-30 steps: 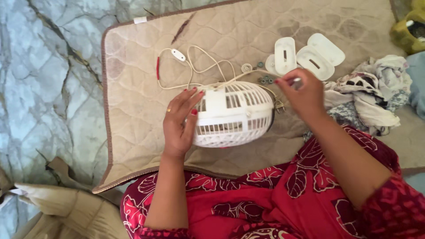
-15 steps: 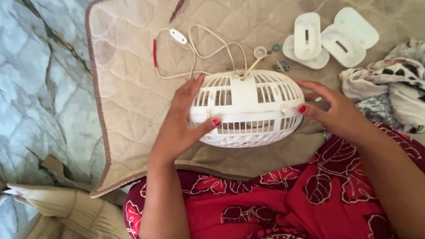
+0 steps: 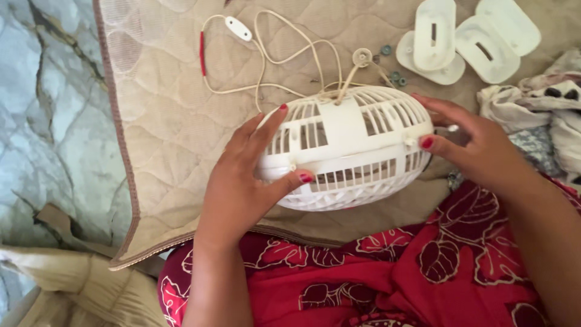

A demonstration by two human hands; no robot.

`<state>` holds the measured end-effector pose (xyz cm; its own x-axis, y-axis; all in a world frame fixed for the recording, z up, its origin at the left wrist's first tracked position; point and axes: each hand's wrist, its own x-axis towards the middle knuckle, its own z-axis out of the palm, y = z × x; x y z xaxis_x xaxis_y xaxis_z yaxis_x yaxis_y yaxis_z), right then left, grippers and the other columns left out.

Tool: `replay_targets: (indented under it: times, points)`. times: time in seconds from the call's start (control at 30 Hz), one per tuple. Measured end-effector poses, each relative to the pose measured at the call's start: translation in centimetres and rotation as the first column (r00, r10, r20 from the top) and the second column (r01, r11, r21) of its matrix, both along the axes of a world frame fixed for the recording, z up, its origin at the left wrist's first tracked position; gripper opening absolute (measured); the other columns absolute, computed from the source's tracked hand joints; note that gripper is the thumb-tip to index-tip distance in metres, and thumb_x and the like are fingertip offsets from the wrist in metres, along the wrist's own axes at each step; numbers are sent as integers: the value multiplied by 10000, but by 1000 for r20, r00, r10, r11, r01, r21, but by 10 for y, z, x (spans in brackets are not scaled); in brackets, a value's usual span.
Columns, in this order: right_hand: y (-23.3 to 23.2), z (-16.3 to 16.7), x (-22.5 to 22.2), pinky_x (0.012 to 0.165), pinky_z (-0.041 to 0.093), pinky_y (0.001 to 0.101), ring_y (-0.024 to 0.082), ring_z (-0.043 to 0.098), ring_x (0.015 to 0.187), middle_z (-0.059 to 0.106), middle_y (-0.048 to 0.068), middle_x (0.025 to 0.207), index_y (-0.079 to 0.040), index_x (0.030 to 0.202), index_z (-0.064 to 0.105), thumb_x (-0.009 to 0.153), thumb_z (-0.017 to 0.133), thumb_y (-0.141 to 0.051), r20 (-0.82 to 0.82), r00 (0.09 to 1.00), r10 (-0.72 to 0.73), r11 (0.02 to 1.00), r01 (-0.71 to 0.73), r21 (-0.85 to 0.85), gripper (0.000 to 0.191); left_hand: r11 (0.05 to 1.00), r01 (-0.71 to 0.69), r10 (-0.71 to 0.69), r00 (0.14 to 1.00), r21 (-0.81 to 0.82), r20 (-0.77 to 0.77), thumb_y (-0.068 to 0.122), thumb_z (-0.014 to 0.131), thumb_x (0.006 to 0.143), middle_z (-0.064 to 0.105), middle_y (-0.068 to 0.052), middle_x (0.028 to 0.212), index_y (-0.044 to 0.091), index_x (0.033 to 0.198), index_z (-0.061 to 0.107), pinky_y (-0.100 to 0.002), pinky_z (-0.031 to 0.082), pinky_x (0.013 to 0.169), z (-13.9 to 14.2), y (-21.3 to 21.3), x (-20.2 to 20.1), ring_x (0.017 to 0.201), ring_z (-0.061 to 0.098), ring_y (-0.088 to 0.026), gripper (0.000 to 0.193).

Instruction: The person services a small cat-shaped desk fan on their lap. They use a screwdriver to unscrew the rear cover, remove the front grille and hardware, set the screws and mounting brackets aside, then align the base brackets and drive the screws back in to resecure the fan housing.

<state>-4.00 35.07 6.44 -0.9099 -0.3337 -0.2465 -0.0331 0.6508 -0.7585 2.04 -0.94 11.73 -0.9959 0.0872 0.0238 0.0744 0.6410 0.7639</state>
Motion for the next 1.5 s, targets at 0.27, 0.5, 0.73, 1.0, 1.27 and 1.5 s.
replay_targets:
  times: [0.27, 0.5, 0.73, 1.0, 1.27, 1.5]
  points:
    - [-21, 24, 15, 504, 392, 155, -12, 451, 588, 697, 52, 1194, -150, 1211, 716, 831, 837, -95, -391, 920, -9, 980, -70, -187, 402, 982, 14, 27, 976, 188, -217, 142, 898, 799, 591, -127, 1502, 162, 1293, 714, -432, 462, 1209, -10, 5, -1, 1480, 512, -358, 527]
    - [-45, 22, 27, 535, 384, 174, 18, 468, 625, 664, 31, 974, -83, 1234, 722, 868, 839, -58, -448, 892, -63, 978, -35, -206, 385, 963, -52, 101, 979, 266, -175, 53, 836, 872, 673, -83, 1423, 136, 1199, 759, -416, 479, 1184, -19, -1, -4, 1440, 572, -305, 347]
    - [-55, 16, 32, 534, 371, 149, -31, 504, 617, 631, -50, 809, -72, 1209, 628, 895, 802, -68, -273, 923, -273, 904, 150, -400, 359, 907, 62, -7, 991, 416, -133, 26, 838, 834, 676, -51, 1374, 148, 1087, 784, -418, 434, 1200, -26, -8, -4, 1459, 518, -282, 286]
    - [-51, 11, 30, 621, 373, 160, -7, 488, 705, 632, -35, 872, -39, 1224, 716, 1005, 750, -15, -261, 933, -247, 906, 126, -405, 223, 861, 113, -73, 992, 495, -101, 19, 869, 796, 680, -38, 1358, 144, 1071, 780, -412, 425, 1207, -34, -15, -10, 1427, 526, -264, 315]
    - [-54, 19, 37, 676, 422, 158, -8, 548, 762, 649, -18, 959, -25, 1165, 717, 1035, 751, -15, -337, 916, -216, 905, 59, -420, 134, 846, 130, -57, 986, 517, -154, -9, 861, 801, 696, -34, 1317, 124, 1027, 765, -436, 431, 1240, -37, -15, -5, 1449, 534, -284, 280]
    - [-54, 19, 33, 583, 382, 160, -17, 509, 680, 650, -33, 858, -50, 1159, 736, 973, 763, -55, -182, 955, -232, 905, 144, -400, 189, 878, 156, -109, 986, 453, -128, -41, 839, 765, 683, -52, 1311, 107, 1002, 750, -447, 409, 1234, -35, -22, -5, 1440, 525, -299, 292]
